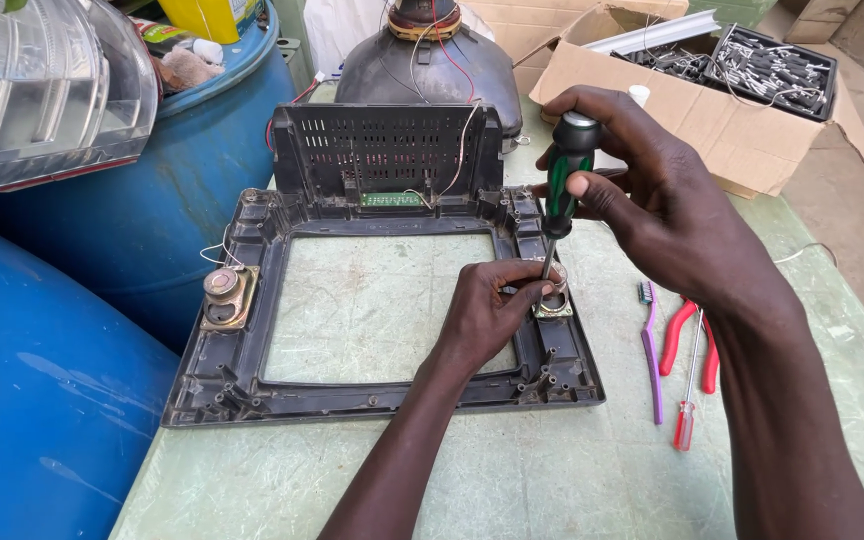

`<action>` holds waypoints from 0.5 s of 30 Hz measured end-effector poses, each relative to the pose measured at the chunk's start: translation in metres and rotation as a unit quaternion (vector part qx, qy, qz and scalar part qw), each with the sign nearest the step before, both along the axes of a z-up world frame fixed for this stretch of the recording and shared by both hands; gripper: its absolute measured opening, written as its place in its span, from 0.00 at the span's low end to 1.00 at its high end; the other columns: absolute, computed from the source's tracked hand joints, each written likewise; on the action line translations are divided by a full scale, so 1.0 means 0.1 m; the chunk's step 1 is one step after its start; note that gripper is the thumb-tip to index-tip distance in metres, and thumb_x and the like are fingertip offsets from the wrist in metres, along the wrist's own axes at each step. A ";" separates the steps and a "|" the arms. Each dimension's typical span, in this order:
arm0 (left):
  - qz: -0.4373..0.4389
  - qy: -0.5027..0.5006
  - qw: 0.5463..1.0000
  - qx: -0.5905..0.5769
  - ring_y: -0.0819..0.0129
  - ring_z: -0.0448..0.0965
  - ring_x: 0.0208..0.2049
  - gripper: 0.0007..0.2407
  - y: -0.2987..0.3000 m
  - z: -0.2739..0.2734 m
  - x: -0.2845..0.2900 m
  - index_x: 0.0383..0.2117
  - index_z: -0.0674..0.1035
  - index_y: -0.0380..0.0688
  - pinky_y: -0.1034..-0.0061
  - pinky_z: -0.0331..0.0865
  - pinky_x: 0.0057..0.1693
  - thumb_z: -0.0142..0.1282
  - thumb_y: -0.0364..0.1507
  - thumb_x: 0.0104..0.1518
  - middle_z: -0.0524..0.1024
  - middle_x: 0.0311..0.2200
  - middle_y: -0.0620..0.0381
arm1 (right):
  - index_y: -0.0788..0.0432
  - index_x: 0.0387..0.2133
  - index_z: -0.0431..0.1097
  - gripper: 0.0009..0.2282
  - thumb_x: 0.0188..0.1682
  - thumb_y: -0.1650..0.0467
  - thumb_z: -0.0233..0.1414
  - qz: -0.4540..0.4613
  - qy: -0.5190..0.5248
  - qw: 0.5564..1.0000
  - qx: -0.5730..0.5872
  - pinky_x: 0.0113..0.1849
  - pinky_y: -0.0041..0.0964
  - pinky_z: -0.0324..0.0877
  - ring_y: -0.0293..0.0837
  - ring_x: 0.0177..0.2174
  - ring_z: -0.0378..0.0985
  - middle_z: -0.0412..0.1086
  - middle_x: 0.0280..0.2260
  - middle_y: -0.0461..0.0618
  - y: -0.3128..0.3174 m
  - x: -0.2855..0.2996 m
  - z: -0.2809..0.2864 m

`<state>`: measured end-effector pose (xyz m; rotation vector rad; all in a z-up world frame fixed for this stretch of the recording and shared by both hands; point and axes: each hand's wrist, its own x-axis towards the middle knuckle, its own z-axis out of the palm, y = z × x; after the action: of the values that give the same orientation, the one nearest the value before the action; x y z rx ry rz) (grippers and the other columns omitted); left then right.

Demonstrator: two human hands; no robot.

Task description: Using a screwdriver to remove speakers and other components from a plastic television frame.

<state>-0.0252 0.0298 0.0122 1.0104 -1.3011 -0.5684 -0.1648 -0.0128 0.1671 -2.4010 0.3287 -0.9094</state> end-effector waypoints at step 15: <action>0.005 -0.006 1.000 0.011 0.68 0.84 0.38 0.05 -0.05 -0.03 0.00 0.34 0.83 0.39 0.77 0.80 0.46 0.56 0.23 0.55 0.84 0.34 0.52 | 0.59 0.56 0.58 0.17 0.53 0.80 0.43 -0.001 -0.033 0.999 0.004 0.47 0.32 0.69 0.39 0.47 0.64 0.59 0.52 0.50 -0.03 0.00 -0.08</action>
<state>-0.0250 0.0251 0.0097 1.0383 -1.3017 -0.5709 -0.1646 -0.0159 0.1588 -2.3579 0.3091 -0.9852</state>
